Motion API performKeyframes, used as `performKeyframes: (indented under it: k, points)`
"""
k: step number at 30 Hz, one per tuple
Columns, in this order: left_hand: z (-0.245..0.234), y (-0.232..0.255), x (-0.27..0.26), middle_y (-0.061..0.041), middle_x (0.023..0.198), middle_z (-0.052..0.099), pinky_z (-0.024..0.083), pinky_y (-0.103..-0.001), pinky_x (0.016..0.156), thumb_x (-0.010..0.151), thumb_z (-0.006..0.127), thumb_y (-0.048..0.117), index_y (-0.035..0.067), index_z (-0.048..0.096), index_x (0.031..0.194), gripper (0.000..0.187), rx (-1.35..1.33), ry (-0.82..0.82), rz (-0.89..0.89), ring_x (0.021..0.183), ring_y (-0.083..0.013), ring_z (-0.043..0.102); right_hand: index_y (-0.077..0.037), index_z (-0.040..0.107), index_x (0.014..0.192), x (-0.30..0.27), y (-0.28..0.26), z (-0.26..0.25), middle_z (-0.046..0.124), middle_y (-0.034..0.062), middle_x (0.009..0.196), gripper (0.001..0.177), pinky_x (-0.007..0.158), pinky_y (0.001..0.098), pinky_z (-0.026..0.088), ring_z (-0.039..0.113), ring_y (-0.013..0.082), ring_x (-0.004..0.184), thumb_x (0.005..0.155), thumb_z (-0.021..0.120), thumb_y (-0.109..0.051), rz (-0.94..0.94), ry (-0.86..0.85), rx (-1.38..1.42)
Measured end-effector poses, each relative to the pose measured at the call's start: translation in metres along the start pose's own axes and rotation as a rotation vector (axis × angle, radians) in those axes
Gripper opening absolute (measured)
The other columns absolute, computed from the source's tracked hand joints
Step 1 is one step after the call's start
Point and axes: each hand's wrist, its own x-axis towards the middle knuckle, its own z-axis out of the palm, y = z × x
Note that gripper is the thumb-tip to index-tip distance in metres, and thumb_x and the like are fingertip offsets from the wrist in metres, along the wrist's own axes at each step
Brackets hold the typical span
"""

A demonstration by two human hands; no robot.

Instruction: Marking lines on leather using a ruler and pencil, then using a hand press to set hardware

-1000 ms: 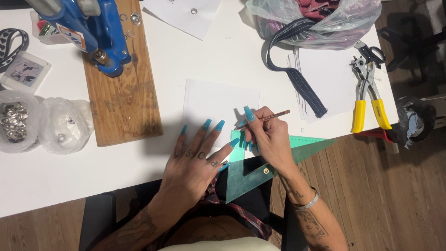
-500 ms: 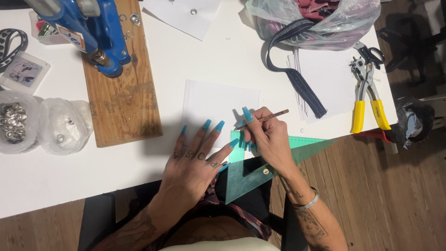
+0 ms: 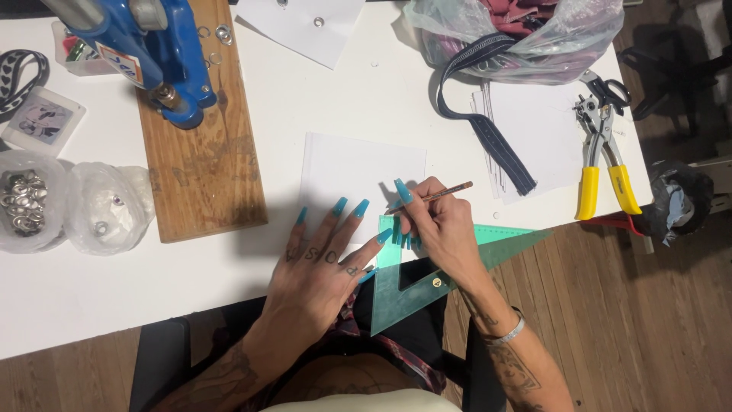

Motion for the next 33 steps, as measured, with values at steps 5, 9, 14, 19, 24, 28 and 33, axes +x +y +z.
performKeyframes:
  k: [5, 9, 14, 19, 24, 28, 33]
  points:
    - [0.005, 0.000, -0.003, -0.007, 0.126, 0.046, 0.032, -0.048, 0.092, 0.083, 0.050, 0.024, 0.023, 0.055, 0.112, 0.030, 0.028, 0.002, -0.015, 0.117, -0.0283, 0.042, -0.006, 0.056, 0.053, -0.002, 0.001, 0.001, 0.053, 0.0000, 0.062, 0.043, 0.040, 0.0181, 0.034, 0.046, 0.0055, 0.044, 0.089, 0.044, -0.024, 0.013, 0.018, 0.053]
    - [0.005, -0.001, -0.002, -0.008, 0.128, 0.044, 0.029, -0.048, 0.096, 0.083, 0.049, 0.024, 0.022, 0.054, 0.114, 0.031, 0.050, -0.022, 0.007, 0.120, -0.0292, 0.039, -0.009, 0.054, 0.058, -0.002, -0.001, 0.001, 0.052, -0.0032, 0.049, 0.038, 0.035, 0.0175, 0.025, 0.033, 0.0032, 0.035, 0.090, 0.044, -0.026, 0.059, 0.014, 0.048]
    - [0.005, 0.000, -0.002, -0.008, 0.127, 0.045, 0.029, -0.048, 0.096, 0.083, 0.050, 0.023, 0.021, 0.054, 0.113, 0.030, 0.030, 0.005, 0.008, 0.121, -0.0288, 0.038, -0.009, 0.056, 0.057, -0.002, -0.002, 0.000, 0.051, -0.0024, 0.049, 0.039, 0.037, 0.0168, 0.029, 0.039, 0.0039, 0.038, 0.090, 0.043, -0.028, 0.041, -0.002, 0.051]
    - [0.004, 0.000, -0.003, -0.009, 0.129, 0.043, 0.030, -0.048, 0.095, 0.081, 0.052, 0.020, 0.021, 0.053, 0.114, 0.033, 0.023, 0.018, 0.009, 0.120, -0.0300, 0.040, -0.003, 0.056, 0.070, 0.000, 0.024, 0.000, 0.056, 0.0023, 0.059, 0.029, 0.036, 0.0147, 0.035, 0.046, 0.0056, 0.042, 0.091, 0.042, -0.017, -0.001, -0.022, 0.186]
    - [0.009, 0.000, -0.006, -0.007, 0.130, 0.042, 0.027, -0.047, 0.097, 0.083, 0.048, 0.025, 0.024, 0.051, 0.117, 0.034, 0.066, -0.005, -0.006, 0.120, -0.0276, 0.038, -0.005, 0.051, 0.087, -0.019, 0.026, -0.028, 0.061, 0.0090, 0.071, 0.028, 0.052, 0.0230, 0.052, 0.059, 0.0142, 0.056, 0.090, 0.042, -0.031, 0.011, 0.272, 0.482]
    - [0.005, -0.003, -0.006, -0.006, 0.139, 0.029, 0.026, -0.048, 0.097, 0.076, 0.050, 0.017, 0.025, 0.043, 0.125, 0.050, 0.073, -0.074, -0.002, 0.128, -0.0266, 0.027, -0.005, 0.040, 0.120, -0.052, 0.059, -0.067, 0.048, 0.0169, 0.121, 0.049, 0.091, 0.0340, 0.052, 0.057, 0.0265, 0.106, 0.084, 0.039, -0.039, -0.577, 0.215, -0.199]
    - [-0.004, 0.003, -0.002, -0.010, 0.136, 0.033, 0.025, -0.048, 0.100, 0.080, 0.048, 0.012, 0.021, 0.047, 0.124, 0.045, -0.018, -0.008, 0.004, 0.127, -0.0280, 0.029, -0.008, 0.028, 0.132, -0.085, 0.096, -0.079, 0.049, 0.0146, 0.124, 0.082, 0.105, 0.0493, 0.029, 0.046, 0.0290, 0.117, 0.072, 0.060, -0.054, -0.711, -0.030, -1.005]
